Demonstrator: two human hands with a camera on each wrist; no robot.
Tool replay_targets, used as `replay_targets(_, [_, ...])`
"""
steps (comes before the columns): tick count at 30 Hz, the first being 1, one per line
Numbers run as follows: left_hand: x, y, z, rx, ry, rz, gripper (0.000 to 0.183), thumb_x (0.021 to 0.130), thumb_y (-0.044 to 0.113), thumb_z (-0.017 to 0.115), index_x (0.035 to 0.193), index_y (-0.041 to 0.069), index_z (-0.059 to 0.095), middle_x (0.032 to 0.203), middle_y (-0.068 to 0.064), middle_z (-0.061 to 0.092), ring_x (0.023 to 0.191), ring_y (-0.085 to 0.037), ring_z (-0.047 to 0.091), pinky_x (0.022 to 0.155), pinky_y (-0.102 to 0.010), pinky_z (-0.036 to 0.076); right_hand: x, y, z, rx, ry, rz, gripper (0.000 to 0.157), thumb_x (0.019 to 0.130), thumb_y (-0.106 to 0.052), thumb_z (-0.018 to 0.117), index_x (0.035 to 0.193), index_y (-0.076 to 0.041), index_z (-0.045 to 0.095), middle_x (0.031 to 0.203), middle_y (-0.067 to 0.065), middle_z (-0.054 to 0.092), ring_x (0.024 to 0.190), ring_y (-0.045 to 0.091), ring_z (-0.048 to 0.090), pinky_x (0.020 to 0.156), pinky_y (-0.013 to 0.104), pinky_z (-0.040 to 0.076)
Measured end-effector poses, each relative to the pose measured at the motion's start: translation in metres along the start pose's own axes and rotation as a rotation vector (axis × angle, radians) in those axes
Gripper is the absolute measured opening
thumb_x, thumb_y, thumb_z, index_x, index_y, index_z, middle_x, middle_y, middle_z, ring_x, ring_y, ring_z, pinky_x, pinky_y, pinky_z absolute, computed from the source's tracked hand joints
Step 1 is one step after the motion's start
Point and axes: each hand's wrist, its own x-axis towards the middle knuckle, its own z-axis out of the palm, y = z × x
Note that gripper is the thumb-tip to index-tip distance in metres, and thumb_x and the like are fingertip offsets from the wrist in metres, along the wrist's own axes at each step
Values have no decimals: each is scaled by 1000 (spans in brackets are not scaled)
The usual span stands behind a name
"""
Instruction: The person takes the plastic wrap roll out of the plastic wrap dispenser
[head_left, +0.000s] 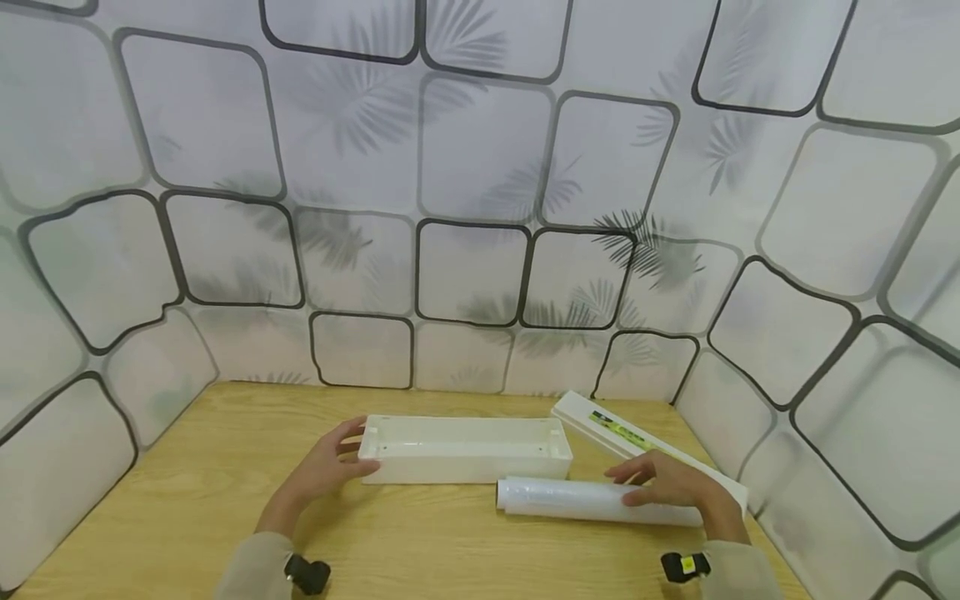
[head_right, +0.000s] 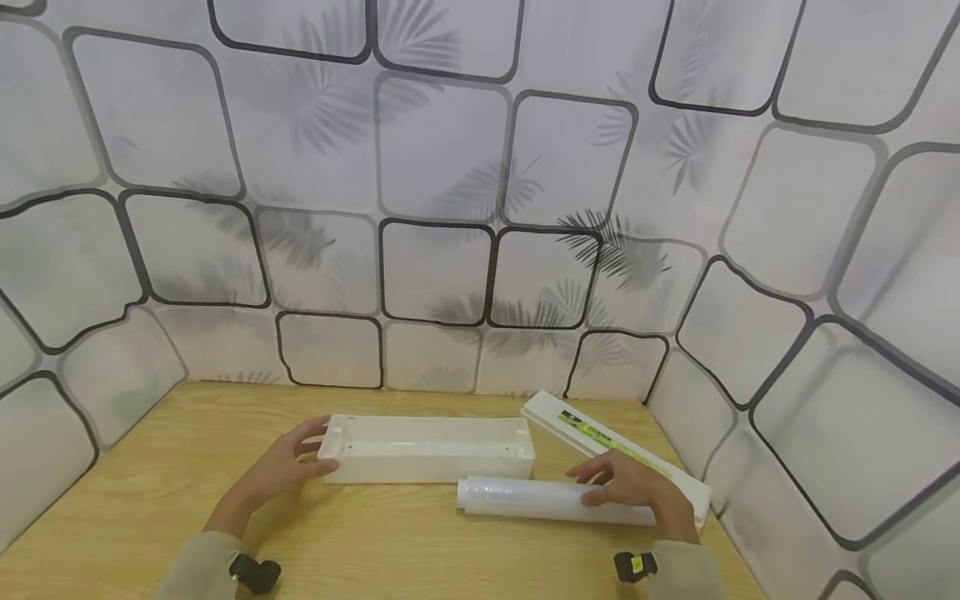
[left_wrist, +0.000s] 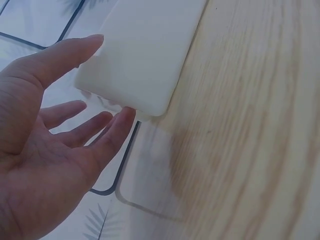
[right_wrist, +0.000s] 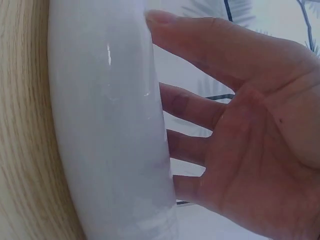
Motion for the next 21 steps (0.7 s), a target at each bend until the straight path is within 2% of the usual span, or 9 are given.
replay_targets(5, [0,-1,-1,3,11,15,86,95,20,76,159,-5,25,158,-37,34,141,-56,44,109,-56,52,1,-2,0,-63,56,-49,42,102,-18,64,133,11,62,126,32,68,108,28,71,83,24,58])
replay_targets(8, [-2,2,-2,24,21,36,84,96,20,74,159,-7,25,157,-37,35,140,-56,44,106,-56,54,5,-2,2,-122,104,-72,39,105,-17,59,133,10,62,127,29,69,108,22,72,86,25,57])
replay_targets(11, [-5,5,-5,46,23,50,81,98,21,72,158,-7,26,157,-38,35,141,-57,43,106,-56,54,10,-6,6,-147,165,-58,37,107,-17,56,134,6,63,129,28,69,109,27,71,86,26,57])
replay_targets(15, [-8,7,-9,73,49,48,76,101,22,68,159,-5,27,159,-36,34,143,-56,42,107,-57,54,21,-18,13,-152,290,-66,35,106,-15,57,135,3,64,132,28,67,111,39,69,84,28,59])
replay_targets(17, [-8,8,-11,86,65,48,74,102,22,66,159,-5,27,159,-36,33,143,-56,41,107,-58,53,29,-23,16,-174,373,-82,35,106,-15,58,135,3,64,134,29,65,113,44,67,85,34,61])
replay_targets(19, [-7,9,-13,93,65,54,73,102,22,65,159,-5,27,160,-36,32,143,-57,41,107,-58,53,37,-27,20,-205,455,-87,37,105,-16,59,136,3,63,137,28,64,119,47,65,91,46,60])
replay_targets(21, [-5,10,-14,98,59,58,73,103,23,64,159,-5,27,161,-36,31,144,-57,39,108,-60,51,45,-30,24,-241,517,-85,38,105,-17,59,137,4,62,139,29,62,125,50,60,99,58,55])
